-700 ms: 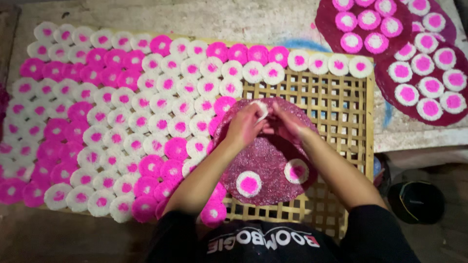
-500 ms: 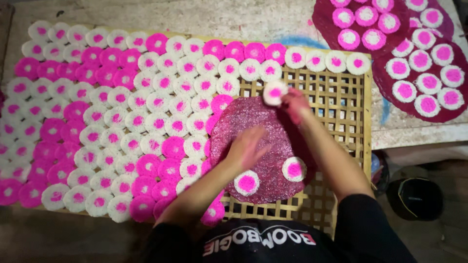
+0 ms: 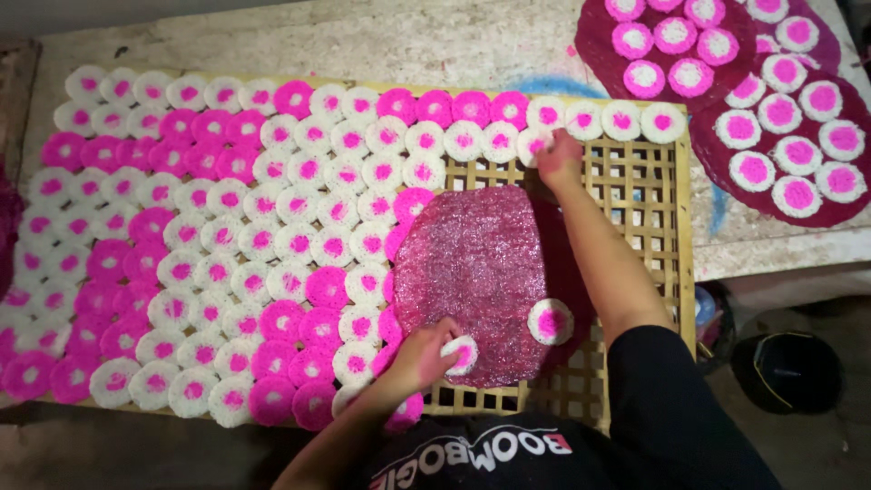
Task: The person arranges pink and white circular items onto a large pink glittery circular base placed on a wooden lattice tray. They repeatedly pick up clusters of the circular items and place them onto the base, then lift the completed base and move it aside.
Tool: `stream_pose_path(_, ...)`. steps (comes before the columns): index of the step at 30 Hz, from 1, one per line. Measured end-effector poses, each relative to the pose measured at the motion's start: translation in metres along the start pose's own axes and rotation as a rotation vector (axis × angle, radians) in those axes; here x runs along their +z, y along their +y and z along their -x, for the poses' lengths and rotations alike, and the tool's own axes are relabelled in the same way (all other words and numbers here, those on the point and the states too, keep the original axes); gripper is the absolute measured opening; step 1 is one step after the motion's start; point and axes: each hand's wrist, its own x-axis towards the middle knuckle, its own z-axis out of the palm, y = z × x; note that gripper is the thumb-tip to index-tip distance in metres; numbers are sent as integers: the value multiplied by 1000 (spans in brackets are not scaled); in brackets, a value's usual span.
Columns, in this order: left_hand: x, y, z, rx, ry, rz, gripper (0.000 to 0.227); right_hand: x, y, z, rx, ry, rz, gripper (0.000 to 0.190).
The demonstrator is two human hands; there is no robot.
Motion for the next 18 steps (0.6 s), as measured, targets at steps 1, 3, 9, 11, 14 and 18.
stream_pose_path(1,-6,1,-3,54,-22,78,31,-4,-8,0,-21,28,56,36)
stream_pose_path(3,-15,5,-3,23,-97,221,26,-18,-25,1,-41,81,116,43)
stream_pose_path(9,-77,41,-35,-139,84,301,20,-74,-111,50,97,-275,-67,38)
stream_pose_path(11,-92,67,-57,71,371,72,17,-94,-135,88,439,-911,-518,53)
stream_pose_path(14,-91,104,-89,132,430,-12,25,-97,-154,136,632,-923,-1067,62)
stream_pose_path(18,-58,129,-103,203,376,-1,54,-81,-113,117,895,-540,-1131,50)
